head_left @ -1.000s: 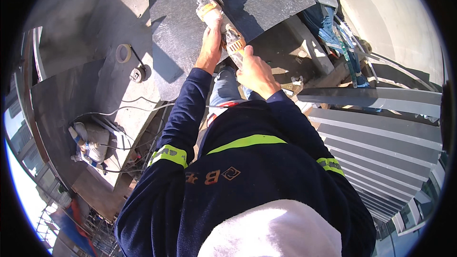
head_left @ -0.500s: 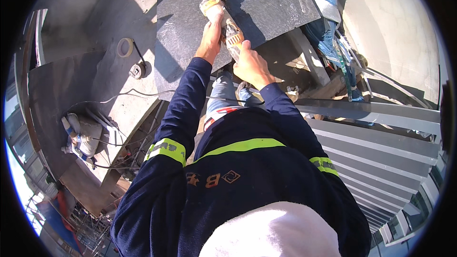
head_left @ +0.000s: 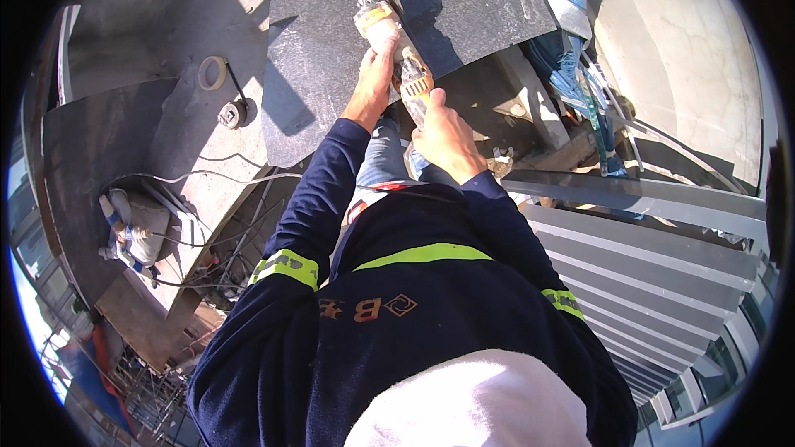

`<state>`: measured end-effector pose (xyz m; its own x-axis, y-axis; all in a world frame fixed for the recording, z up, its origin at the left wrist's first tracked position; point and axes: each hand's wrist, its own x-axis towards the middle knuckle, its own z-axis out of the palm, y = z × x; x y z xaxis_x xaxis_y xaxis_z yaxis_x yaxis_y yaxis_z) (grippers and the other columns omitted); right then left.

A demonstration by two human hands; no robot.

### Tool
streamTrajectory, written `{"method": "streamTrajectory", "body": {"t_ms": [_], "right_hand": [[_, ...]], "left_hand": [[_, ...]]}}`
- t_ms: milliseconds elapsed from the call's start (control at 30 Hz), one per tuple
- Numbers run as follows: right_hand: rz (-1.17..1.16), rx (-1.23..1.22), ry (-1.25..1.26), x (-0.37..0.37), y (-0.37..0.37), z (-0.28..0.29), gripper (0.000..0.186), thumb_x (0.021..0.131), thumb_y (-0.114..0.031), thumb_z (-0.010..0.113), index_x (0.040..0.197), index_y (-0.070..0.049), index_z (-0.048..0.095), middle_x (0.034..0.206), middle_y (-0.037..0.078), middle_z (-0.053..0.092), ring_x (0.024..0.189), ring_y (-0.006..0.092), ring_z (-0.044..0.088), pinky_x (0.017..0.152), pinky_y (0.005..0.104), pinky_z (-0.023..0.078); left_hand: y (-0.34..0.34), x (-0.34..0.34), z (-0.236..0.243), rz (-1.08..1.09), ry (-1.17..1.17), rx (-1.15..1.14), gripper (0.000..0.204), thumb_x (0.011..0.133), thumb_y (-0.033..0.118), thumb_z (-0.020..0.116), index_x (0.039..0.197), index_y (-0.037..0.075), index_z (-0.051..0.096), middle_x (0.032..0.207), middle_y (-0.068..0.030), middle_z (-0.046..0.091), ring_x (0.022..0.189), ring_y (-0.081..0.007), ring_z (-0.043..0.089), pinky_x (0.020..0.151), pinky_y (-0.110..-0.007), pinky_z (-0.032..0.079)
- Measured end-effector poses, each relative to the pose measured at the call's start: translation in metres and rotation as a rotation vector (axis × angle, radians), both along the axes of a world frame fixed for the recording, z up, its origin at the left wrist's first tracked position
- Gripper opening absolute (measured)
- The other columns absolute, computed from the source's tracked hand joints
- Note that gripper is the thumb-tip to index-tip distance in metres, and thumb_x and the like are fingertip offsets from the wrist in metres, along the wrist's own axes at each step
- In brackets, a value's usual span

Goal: The person uses an angle grinder to cut a dark rectangular tile on a rooftop work surface. They measure and mark the tile, then cut along the marked line, handling the tile and grinder with both hands. The person also moves a large white bag and repositions the tile during the process.

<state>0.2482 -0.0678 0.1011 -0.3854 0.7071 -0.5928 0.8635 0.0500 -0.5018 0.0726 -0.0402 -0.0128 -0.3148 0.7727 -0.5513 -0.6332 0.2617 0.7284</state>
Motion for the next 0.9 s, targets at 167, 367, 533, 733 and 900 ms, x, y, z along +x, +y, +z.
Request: {"method": "streamTrajectory", "body": {"t_ms": [167,367,533,733,900], "right_hand": [[0.003,0.031,0.014,-0.011,0.013,-0.010,0.058,0.090,-0.015,0.077,0.134,0.004,0.043,0.111,0.035,0.076,0.106,0.0524,0.076,0.095,0.0580,0.062],[0.000,0.059,0.055,-0.026,0.029,-0.028,0.056,0.091,-0.015,0.074,0.135,0.004,0.044,0.115,0.036,0.075,0.111,0.0521,0.075,0.099,0.0574,0.061],[0.000,0.021,0.038,-0.024,0.028,-0.029,0.061,0.091,-0.018,0.077,0.135,0.004,0.041,0.116,0.038,0.074,0.112,0.0522,0.074,0.099,0.0561,0.060],[-0.022,-0.026,0.005,0.002,-0.003,-0.010,0.060,0.090,-0.018,0.079,0.132,0.001,0.041,0.113,0.037,0.075,0.111,0.0521,0.074,0.097,0.0577,0.060],[-0.017,-0.022,-0.009,0.006,-0.007,-0.003,0.059,0.090,-0.017,0.078,0.133,0.001,0.041,0.113,0.036,0.075,0.110,0.0515,0.075,0.096,0.0576,0.061]], "left_hand": [[0.015,-0.012,0.001,-0.020,0.042,-0.016,0.041,0.111,0.038,0.069,0.131,0.003,0.064,0.109,-0.0062,0.074,0.093,-0.0176,0.073,0.083,-0.036,0.062],[0.032,-0.028,-0.007,-0.005,0.034,0.006,0.042,0.109,0.040,0.071,0.129,0.004,0.065,0.108,-0.0054,0.075,0.091,-0.0176,0.074,0.082,-0.036,0.061],[0.029,-0.025,-0.007,-0.009,0.026,0.003,0.045,0.108,0.042,0.073,0.131,0.004,0.066,0.111,-0.0051,0.075,0.095,-0.0173,0.073,0.085,-0.037,0.061],[-0.005,0.002,-0.007,-0.031,0.090,-0.007,0.049,0.107,0.046,0.073,0.131,0.004,0.066,0.112,-0.0032,0.073,0.098,-0.0146,0.069,0.087,-0.035,0.057],[-0.009,0.005,-0.008,-0.041,0.091,-0.011,0.043,0.111,0.038,0.069,0.133,0.002,0.064,0.113,-0.0059,0.073,0.097,-0.0173,0.072,0.086,-0.037,0.062]]}}
